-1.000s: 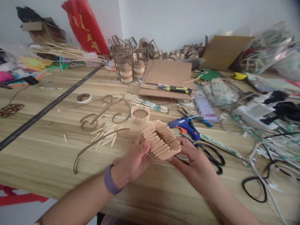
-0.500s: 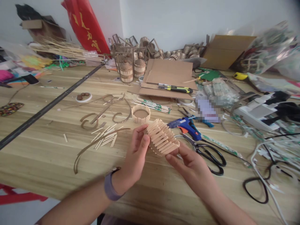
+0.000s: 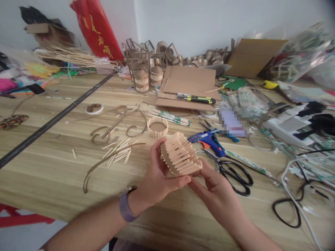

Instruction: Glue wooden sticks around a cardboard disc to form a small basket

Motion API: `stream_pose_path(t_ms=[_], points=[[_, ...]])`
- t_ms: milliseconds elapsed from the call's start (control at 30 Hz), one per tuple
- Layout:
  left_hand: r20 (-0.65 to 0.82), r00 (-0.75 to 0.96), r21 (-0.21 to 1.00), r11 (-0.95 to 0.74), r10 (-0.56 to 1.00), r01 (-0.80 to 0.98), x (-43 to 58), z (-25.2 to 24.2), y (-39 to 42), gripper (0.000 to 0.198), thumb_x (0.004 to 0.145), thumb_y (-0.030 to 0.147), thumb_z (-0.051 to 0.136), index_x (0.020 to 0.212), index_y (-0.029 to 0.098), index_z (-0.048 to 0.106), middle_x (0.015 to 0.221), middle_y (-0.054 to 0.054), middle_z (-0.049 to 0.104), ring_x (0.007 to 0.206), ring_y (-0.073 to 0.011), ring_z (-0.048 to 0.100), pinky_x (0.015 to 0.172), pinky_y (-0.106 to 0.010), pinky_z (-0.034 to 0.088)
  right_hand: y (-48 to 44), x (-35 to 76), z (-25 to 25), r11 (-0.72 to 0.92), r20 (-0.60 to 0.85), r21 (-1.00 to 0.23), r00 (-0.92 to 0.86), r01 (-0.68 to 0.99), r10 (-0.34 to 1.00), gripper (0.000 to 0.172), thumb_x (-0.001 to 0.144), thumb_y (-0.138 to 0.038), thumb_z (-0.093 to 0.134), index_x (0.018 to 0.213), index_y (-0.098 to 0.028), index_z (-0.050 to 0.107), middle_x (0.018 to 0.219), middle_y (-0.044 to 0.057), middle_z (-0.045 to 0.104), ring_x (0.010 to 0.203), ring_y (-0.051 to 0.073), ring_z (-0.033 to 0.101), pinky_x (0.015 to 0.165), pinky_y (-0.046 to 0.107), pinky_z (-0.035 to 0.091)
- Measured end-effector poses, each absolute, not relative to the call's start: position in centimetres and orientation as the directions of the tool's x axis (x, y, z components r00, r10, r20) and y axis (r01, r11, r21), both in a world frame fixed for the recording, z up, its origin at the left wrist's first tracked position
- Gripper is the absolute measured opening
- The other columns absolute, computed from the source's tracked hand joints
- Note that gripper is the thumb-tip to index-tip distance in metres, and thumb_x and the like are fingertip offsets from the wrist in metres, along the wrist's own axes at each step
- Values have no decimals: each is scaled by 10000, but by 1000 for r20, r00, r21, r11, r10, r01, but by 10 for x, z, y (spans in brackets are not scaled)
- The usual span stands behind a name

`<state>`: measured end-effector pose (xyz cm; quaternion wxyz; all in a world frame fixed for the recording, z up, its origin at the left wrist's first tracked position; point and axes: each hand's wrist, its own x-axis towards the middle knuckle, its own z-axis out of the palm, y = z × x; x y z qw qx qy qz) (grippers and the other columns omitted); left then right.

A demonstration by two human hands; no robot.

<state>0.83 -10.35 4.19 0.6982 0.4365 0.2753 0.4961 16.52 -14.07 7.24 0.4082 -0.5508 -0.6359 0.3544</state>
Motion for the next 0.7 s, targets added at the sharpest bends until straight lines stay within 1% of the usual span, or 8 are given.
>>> stream_pose_path(t_ms=[100, 200, 300, 367, 433, 533, 600, 700], points=[[101, 273, 916, 18, 957, -402, 6, 45, -103, 849, 663, 143, 850, 1324, 361, 364, 1317, -46, 523, 1206, -266, 551, 989, -377, 495, -140, 166, 76, 137, 103, -902, -104, 409, 989, 219, 888, -388, 588, 777, -237, 700, 1080, 68, 706, 1063, 244, 636, 925, 345, 498], [222, 181, 925, -149, 958, -349, 3, 47, -102, 848, 601, 96, 867, 1284, 336, 425, 1348, -51, 498, 1262, -292, 499, 1026, -380, 463, -139, 169, 79, 97, 47, -915, -135, 391, 990, 216, 888, -383, 579, 868, -241, 741, 1241, 78, 664, 1212, 269, 572, 1021, 384, 456], [321, 172, 908, -251, 931, -336, 2, 49, -102, 838, 586, 61, 858, 1262, 331, 443, 1387, -42, 467, 1303, -287, 463, 1075, -367, 415, -139, 173, 83, 65, 5, -935, -171, 350, 985, 248, 887, -405, 584, 949, -249, 766, 1289, 77, 653, 1251, 290, 552, 1059, 424, 434], [293, 188, 912, -215, 937, -348, 1, 49, -101, 833, 594, 68, 855, 1262, 338, 437, 1375, -37, 477, 1292, -278, 476, 1065, -357, 421, -139, 176, 86, 34, -34, -942, -196, 334, 980, 279, 893, -433, 578, 987, -256, 773, 1300, 74, 657, 1250, 297, 560, 1066, 446, 433], [211, 184, 919, -131, 960, -371, 1, 50, -98, 845, 584, 91, 869, 1261, 347, 432, 1335, -30, 506, 1260, -278, 502, 1020, -351, 454, -140, 181, 87, 12, -61, -936, -195, 353, 979, 328, 890, -471, 579, 1054, -255, 763, 1304, 85, 663, 1253, 306, 566, 1064, 468, 439], [120, 141, 894, -46, 983, -446, 0, 52, -90, 824, 609, 167, 876, 1272, 352, 423, 1292, -28, 542, 1180, -262, 553, 932, -340, 501, -140, 190, 85, 42, 0, -886, -91, 462, 996, 428, 846, -500, 626, 1175, -241, 711, 1313, 115, 658, 1246, 322, 579, 1027, 489, 477], [81, 123, 858, -7, 989, -514, 0, 55, -83, 783, 642, 233, 863, 1284, 335, 428, 1266, -36, 565, 1134, -246, 574, 898, -334, 513, -139, 196, 82, 80, 75, -834, -31, 545, 997, 422, 813, -494, 659, 1152, -248, 710, 1310, 117, 660, 1224, 326, 598, 992, 484, 506], [6, 162, 811, 90, 987, -578, -2, 57, -74, 810, 620, 290, 880, 1300, 305, 441, 1213, -39, 601, 1111, -238, 593, 906, -332, 506, -137, 203, 79, 121, 136, -768, -25, 628, 990, 303, 803, -496, 668, 981, -260, 736, 1264, 103, 686, 1192, 318, 619, 976, 482, 514]])
